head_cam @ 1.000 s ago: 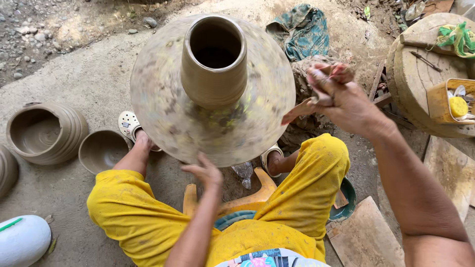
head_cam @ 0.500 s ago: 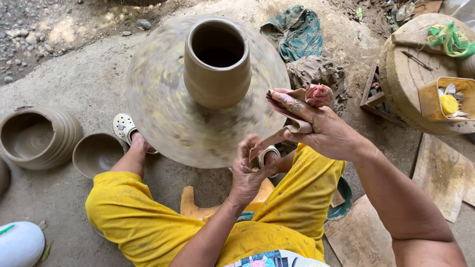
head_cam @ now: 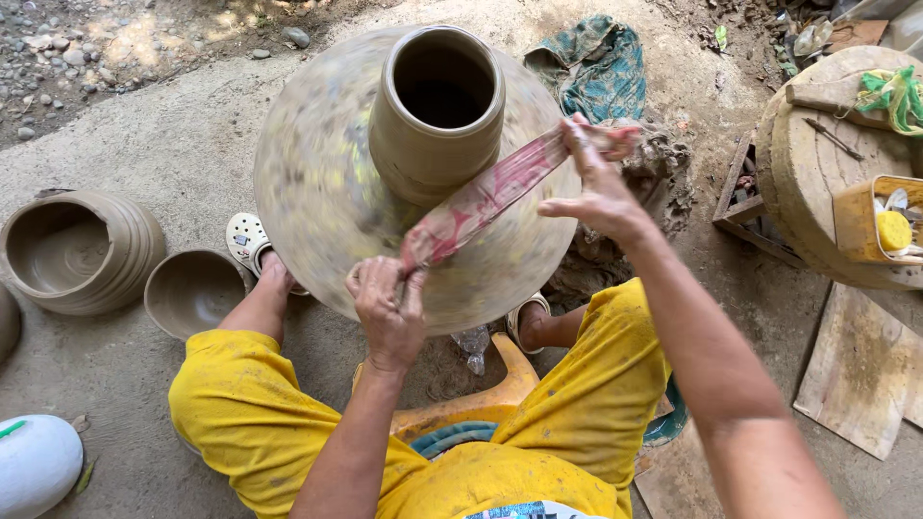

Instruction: The person uses a piece of cloth and a wooden tool to shape and smooth the exterior of a clay vase spinning on a pottery wheel.

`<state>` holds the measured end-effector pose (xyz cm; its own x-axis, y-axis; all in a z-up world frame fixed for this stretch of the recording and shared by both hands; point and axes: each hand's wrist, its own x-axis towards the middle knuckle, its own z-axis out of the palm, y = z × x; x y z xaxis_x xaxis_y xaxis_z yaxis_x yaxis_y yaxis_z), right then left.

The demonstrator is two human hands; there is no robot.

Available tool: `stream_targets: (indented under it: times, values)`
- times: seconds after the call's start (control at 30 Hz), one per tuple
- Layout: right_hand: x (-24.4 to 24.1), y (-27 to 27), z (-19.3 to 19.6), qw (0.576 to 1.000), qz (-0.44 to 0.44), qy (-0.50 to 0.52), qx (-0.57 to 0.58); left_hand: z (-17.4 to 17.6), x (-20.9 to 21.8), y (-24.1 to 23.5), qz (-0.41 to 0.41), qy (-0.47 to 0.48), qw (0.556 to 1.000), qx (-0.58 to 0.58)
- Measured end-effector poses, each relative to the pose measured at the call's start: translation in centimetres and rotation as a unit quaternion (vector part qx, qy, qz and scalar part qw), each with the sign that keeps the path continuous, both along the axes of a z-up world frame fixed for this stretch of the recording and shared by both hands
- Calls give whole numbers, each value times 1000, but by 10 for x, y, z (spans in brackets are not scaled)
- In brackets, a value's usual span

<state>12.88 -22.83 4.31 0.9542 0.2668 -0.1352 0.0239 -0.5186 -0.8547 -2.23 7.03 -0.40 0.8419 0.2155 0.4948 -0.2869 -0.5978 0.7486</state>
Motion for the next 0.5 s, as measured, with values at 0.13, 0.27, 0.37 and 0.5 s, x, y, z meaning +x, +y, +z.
stream_targets:
  times: [0.13,0.27,0.37,0.5]
  values:
    - [28,43,-47,994,11,-102,-36,-10,17,11,15,1,999,-29]
    - [45,79,-80,982,57,-173,49,-11,21,23,32,2,999,7]
    - [44,100,-88,980,58,-102,163,-9,26,32,32,-1,998,58]
    - [37,100,-80,977,54,-78,191,-11,39,43,-7,2,998,63]
